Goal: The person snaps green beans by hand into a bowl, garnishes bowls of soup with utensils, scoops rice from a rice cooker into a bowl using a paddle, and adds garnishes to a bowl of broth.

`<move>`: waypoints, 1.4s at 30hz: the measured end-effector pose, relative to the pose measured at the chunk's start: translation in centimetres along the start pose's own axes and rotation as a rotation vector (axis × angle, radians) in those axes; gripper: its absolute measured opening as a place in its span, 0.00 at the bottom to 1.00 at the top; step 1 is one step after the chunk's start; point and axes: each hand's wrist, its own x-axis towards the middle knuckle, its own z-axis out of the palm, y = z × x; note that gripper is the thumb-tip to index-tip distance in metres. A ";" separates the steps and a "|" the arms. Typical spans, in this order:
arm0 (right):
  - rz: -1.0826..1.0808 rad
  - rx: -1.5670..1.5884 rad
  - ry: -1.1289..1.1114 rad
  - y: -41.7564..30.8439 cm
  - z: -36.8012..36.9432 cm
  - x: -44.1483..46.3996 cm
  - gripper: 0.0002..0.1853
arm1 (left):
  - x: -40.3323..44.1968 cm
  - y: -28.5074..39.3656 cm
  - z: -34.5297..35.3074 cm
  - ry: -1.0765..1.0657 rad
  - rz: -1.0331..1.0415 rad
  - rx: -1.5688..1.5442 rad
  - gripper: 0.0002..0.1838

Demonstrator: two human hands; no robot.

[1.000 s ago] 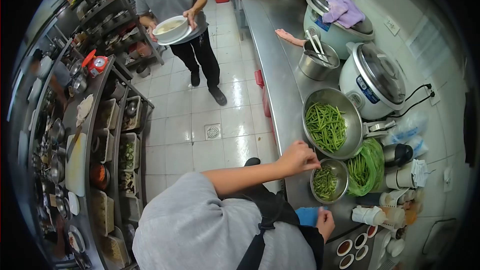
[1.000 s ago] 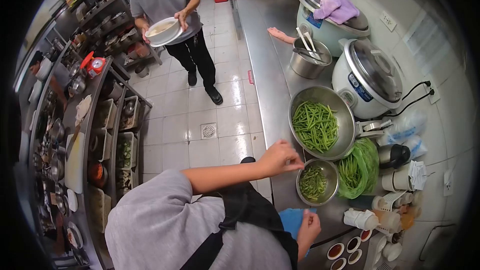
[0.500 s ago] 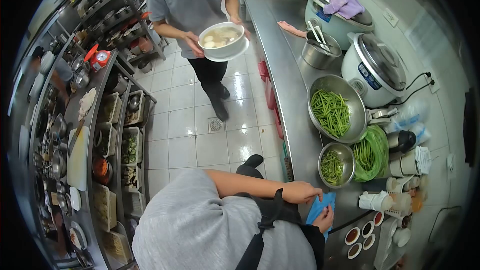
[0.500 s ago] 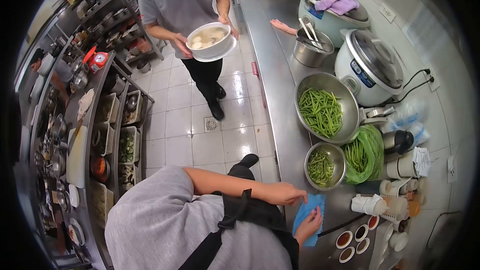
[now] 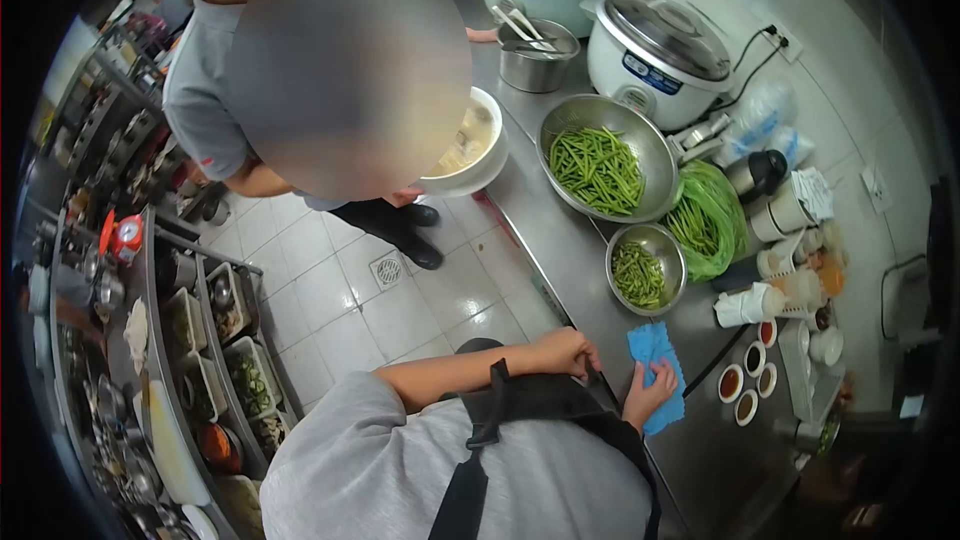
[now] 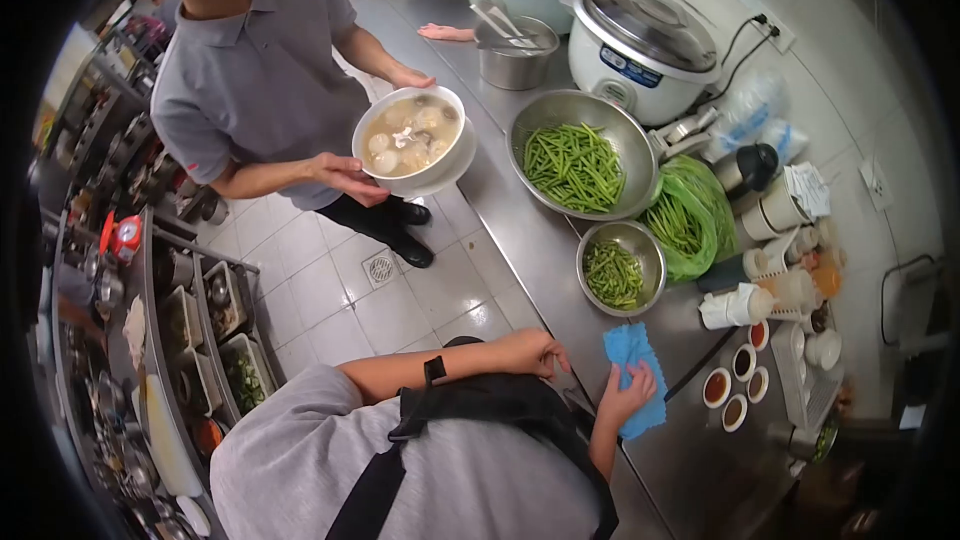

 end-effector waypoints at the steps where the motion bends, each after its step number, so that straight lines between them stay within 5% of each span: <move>1: 0.003 -0.087 0.020 -1.4 -0.2 0.5 0.16 | -0.3 0.0 -0.3 -0.037 -0.031 0.041 0.13; 3: 0.005 -0.255 0.038 -4.1 -1.1 0.2 0.16 | -0.6 -2.6 1.3 0.009 -0.077 -0.269 0.15; 7: 0.681 0.833 -0.545 -7.7 1.6 -2.5 0.16 | -1.0 -9.6 4.2 0.247 -0.455 -1.033 0.23; 9: 0.167 0.676 -0.566 -18.0 0.1 -2.7 0.24 | -3.2 -10.7 4.2 0.127 -0.459 -1.420 0.26; 11: -0.297 0.578 -0.765 -20.2 3.1 -4.5 0.32 | -5.6 -11.6 3.8 0.025 -0.405 -1.709 0.28; 16: -0.173 0.461 -0.585 -20.8 5.5 -10.1 0.23 | -13.2 -9.2 1.7 -0.012 -0.232 -1.582 0.37; 18: 0.036 0.516 -0.555 -19.2 7.1 -13.0 0.22 | -17.5 -6.9 0.9 0.160 -0.452 -1.356 0.42; 20: 0.317 0.724 -0.676 -16.9 8.2 -14.4 0.20 | -20.3 -8.1 1.3 -0.116 -0.280 -1.261 0.46; 21: 0.233 0.461 -0.606 -16.7 7.9 -14.5 0.17 | -21.2 -8.9 1.4 -0.264 -0.200 -1.194 0.49; 24: 0.675 0.892 -0.717 -22.3 4.3 -15.5 0.14 | -21.8 -12.3 4.3 -0.019 -0.122 -0.731 0.51; 26: 0.577 0.943 -0.786 -23.2 4.3 -17.3 0.16 | -23.6 -10.3 3.7 0.032 -0.441 -0.893 0.49; 27: 0.485 0.861 -0.776 -24.5 3.7 -18.1 0.17 | -22.9 -11.9 4.2 -0.208 -0.438 -1.115 0.45; 29: 0.246 0.592 -0.843 -25.4 2.1 -18.4 0.19 | -23.5 -12.7 5.1 -0.077 -0.469 -1.208 0.31; 30: 0.282 0.506 -0.873 -24.4 2.4 -19.0 0.20 | -22.5 -16.6 7.5 0.032 -0.394 -1.170 0.30; 35: 0.312 0.343 -0.729 -23.3 -2.0 -20.2 0.24 | -21.7 -14.8 6.8 -0.075 -0.528 -1.060 0.24; 37: 0.336 0.183 -0.615 -21.8 -4.0 -21.4 0.23 | -20.3 -15.5 9.5 -0.054 -0.368 -1.197 0.26; 40: 0.468 0.162 -0.463 -19.8 -10.7 -23.0 0.20 | -19.4 -11.9 10.9 -0.055 -0.318 -0.949 0.31; 42: 0.569 0.238 -0.446 -16.3 -14.5 -24.7 0.20 | -18.0 -9.9 11.8 -0.249 -0.327 -0.779 0.34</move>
